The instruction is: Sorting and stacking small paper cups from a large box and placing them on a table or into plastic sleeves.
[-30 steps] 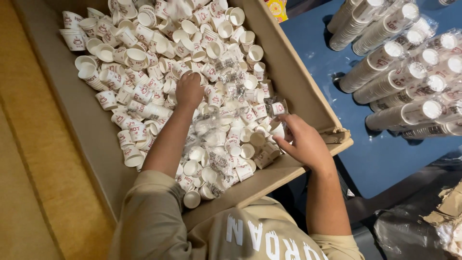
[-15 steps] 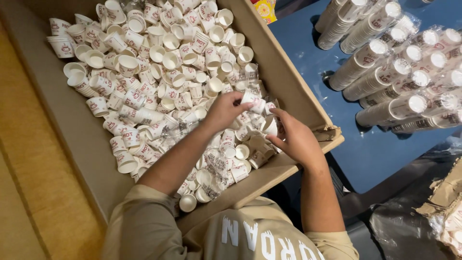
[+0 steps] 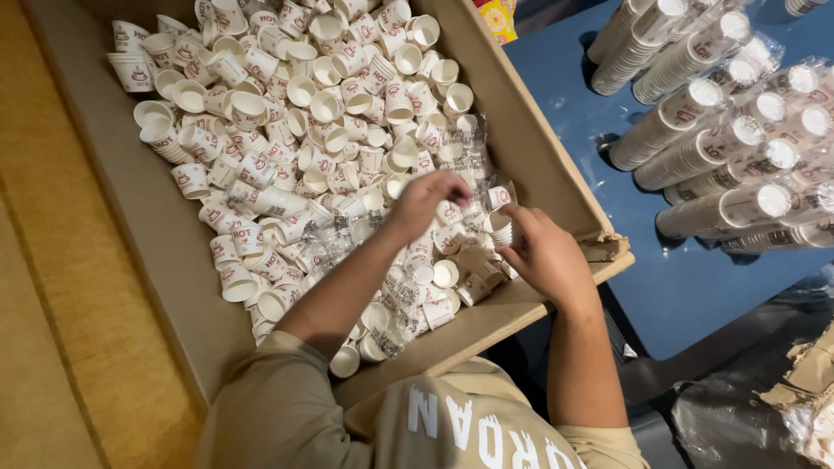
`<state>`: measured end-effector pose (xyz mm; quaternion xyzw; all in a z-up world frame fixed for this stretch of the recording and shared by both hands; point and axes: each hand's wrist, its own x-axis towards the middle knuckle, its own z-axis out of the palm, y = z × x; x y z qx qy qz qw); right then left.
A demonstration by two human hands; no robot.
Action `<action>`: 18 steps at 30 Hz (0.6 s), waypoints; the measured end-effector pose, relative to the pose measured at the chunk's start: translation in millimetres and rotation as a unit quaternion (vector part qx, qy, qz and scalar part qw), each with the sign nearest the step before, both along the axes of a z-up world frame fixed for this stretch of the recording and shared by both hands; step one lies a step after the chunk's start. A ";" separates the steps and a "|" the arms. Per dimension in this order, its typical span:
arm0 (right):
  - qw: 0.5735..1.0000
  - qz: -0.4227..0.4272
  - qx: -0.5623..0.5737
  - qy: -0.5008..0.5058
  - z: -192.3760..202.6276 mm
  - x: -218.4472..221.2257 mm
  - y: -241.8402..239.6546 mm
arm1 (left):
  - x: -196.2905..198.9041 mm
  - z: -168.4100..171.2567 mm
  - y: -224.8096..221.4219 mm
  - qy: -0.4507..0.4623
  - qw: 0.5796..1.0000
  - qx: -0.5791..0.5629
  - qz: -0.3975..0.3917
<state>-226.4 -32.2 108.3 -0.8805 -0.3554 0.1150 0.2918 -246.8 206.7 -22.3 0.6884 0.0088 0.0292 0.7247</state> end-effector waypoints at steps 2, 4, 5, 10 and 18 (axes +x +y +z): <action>1.000 -0.013 -0.010 0.002 3.0 -1.2 0.9 | -0.2 6.6 32.5 0.026 0.973 0.218 0.067; 0.999 -0.030 -0.018 0.000 4.9 -1.0 2.0 | -5.4 -0.7 56.6 0.044 0.895 0.425 0.129; 1.000 -0.017 -0.007 0.004 5.3 0.5 2.0 | -10.2 -11.8 63.9 0.078 0.846 0.517 0.107; 0.999 -0.044 0.003 0.008 11.2 0.3 1.6 | 0.9 -44.6 71.8 0.100 0.818 0.563 0.061; 1.000 -0.020 -0.007 0.015 5.0 4.1 -1.8 | 0.5 -20.6 47.4 0.031 0.832 0.539 0.124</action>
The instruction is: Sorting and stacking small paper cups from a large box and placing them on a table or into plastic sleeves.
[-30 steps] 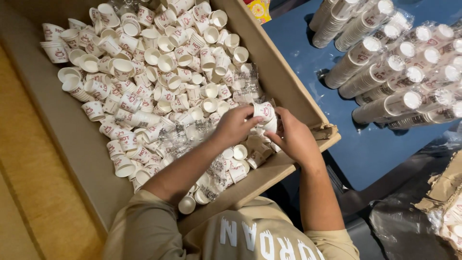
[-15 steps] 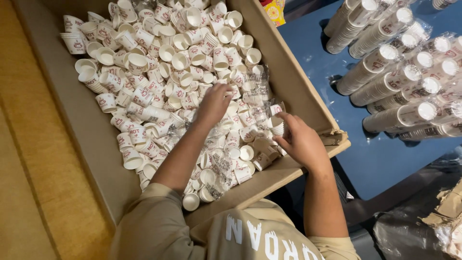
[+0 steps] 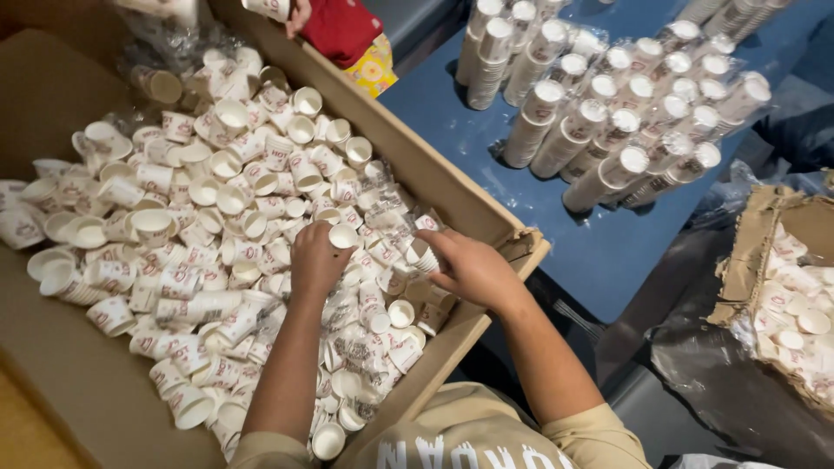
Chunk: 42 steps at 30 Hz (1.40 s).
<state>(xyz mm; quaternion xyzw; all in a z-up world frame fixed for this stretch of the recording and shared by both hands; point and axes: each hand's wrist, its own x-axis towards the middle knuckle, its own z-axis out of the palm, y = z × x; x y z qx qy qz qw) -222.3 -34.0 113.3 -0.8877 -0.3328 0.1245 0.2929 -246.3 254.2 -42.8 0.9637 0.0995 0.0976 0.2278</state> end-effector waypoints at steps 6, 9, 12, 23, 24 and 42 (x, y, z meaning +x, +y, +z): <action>0.999 -0.013 0.009 0.035 3.1 -0.6 4.3 | -13.4 60.7 -51.8 -0.013 0.871 -0.491 0.013; 0.997 -0.048 0.002 0.063 3.5 -3.1 3.5 | -32.1 92.9 -88.6 0.039 0.929 -0.353 -0.102; 0.999 0.014 0.052 -0.008 -5.0 -3.0 -1.5 | -36.0 83.6 -97.6 -0.001 0.904 -0.396 -0.157; 0.999 -0.024 0.034 0.035 11.3 -3.2 -1.7 | 8.5 -34.0 -28.7 0.127 0.988 0.080 -0.027; 0.998 -0.016 0.053 0.022 9.3 -3.5 -2.1 | 7.2 -29.7 -31.6 0.152 0.979 0.129 -0.035; 0.999 -0.004 0.040 -0.012 -0.2 -0.8 -1.5 | 5.6 -40.8 -2.2 -0.061 0.990 0.109 0.068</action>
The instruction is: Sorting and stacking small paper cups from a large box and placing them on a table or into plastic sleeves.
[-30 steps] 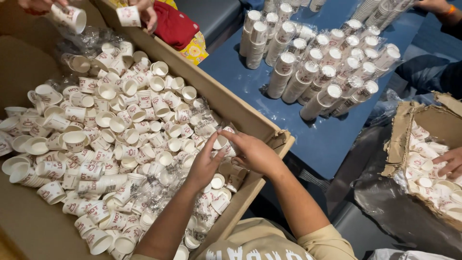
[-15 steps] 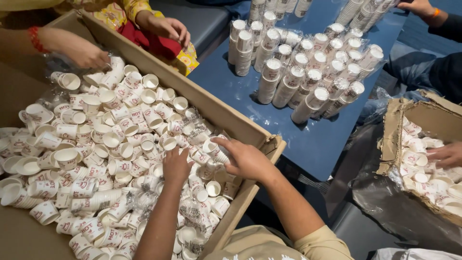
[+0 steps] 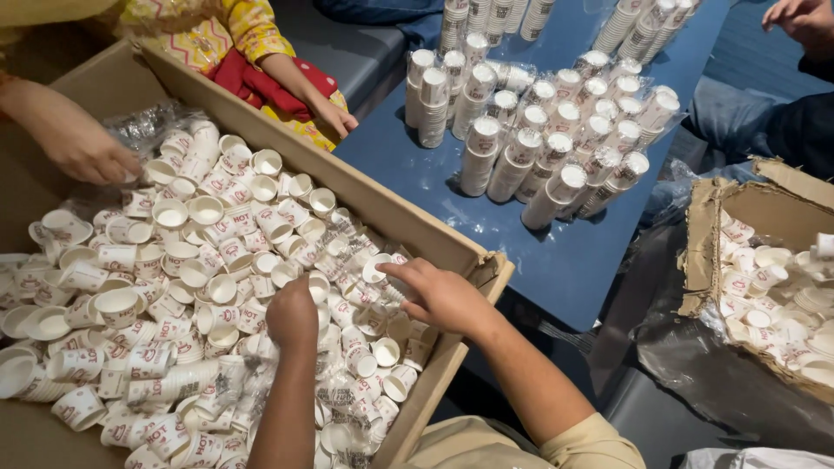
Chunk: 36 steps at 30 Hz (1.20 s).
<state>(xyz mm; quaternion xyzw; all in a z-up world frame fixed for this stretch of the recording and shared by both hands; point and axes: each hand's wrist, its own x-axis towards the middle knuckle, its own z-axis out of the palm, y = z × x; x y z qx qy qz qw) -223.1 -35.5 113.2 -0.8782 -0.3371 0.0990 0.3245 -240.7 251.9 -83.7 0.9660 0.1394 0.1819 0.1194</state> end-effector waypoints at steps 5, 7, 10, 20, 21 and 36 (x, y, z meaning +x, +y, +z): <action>1.000 0.013 0.017 -0.008 -12.7 0.2 -3.3 | -18.0 113.6 -23.2 0.024 0.898 -0.435 0.064; 0.997 0.037 0.039 -0.046 -11.4 8.2 -3.2 | -12.5 130.3 -31.2 0.057 0.805 -0.585 0.080; 0.995 0.073 0.055 -0.044 -5.3 6.5 -2.7 | -12.2 115.7 -34.1 0.061 0.758 -0.649 0.037; 0.993 0.053 -0.066 0.080 -5.9 5.2 0.6 | -33.3 160.8 -47.0 0.104 0.905 -0.413 -0.025; 0.986 0.049 -0.106 0.121 -5.9 2.9 3.0 | -37.2 161.4 -46.9 0.123 0.937 -0.323 -0.046; 0.991 0.025 -0.132 -0.015 -12.0 4.8 3.7 | -17.6 101.7 -45.1 0.105 0.628 -0.768 -0.076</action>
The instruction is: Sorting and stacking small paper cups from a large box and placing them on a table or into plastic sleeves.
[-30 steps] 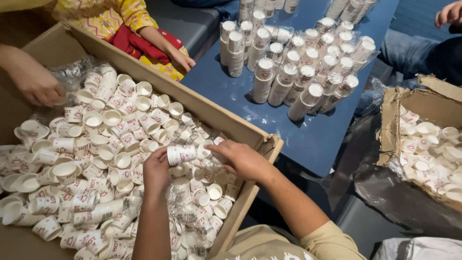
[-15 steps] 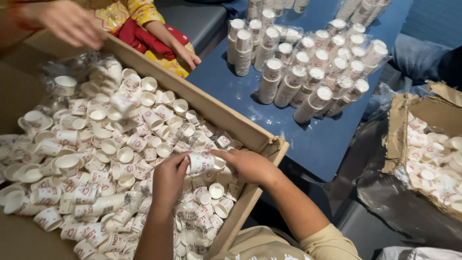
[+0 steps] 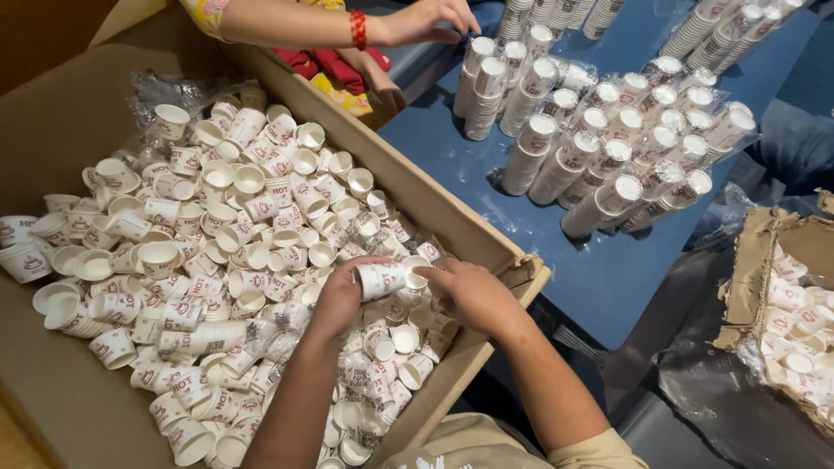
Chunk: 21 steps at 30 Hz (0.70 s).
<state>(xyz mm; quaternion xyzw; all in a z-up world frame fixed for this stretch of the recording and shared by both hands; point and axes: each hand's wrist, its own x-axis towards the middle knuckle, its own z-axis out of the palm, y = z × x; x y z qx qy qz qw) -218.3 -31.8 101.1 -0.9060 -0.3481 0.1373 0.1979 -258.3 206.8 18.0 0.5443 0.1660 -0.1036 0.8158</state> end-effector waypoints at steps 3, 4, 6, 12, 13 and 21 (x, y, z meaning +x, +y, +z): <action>0.994 0.020 0.104 -0.036 -1.0 -0.4 0.2 | -0.3 2.7 1.8 -0.037 0.990 -0.112 0.082; 0.994 0.020 0.105 -0.035 4.0 -0.3 1.4 | -1.9 8.5 -0.4 -0.036 0.990 -0.112 0.082; 0.999 -0.020 -0.004 0.046 13.7 -0.2 3.7 | -5.4 19.6 -5.2 -0.052 0.996 -0.035 0.064; 0.994 -0.044 0.078 0.054 22.2 -1.0 0.0 | -8.2 -23.4 -18.5 -0.096 0.992 0.048 -0.071; 0.994 -0.045 0.079 0.055 18.0 -0.5 -1.2 | -8.7 -22.7 -22.7 -0.095 0.992 0.048 -0.071; 0.985 0.111 0.124 0.053 4.8 1.1 -3.6 | -4.7 -26.6 -40.6 -0.069 0.986 0.049 -0.142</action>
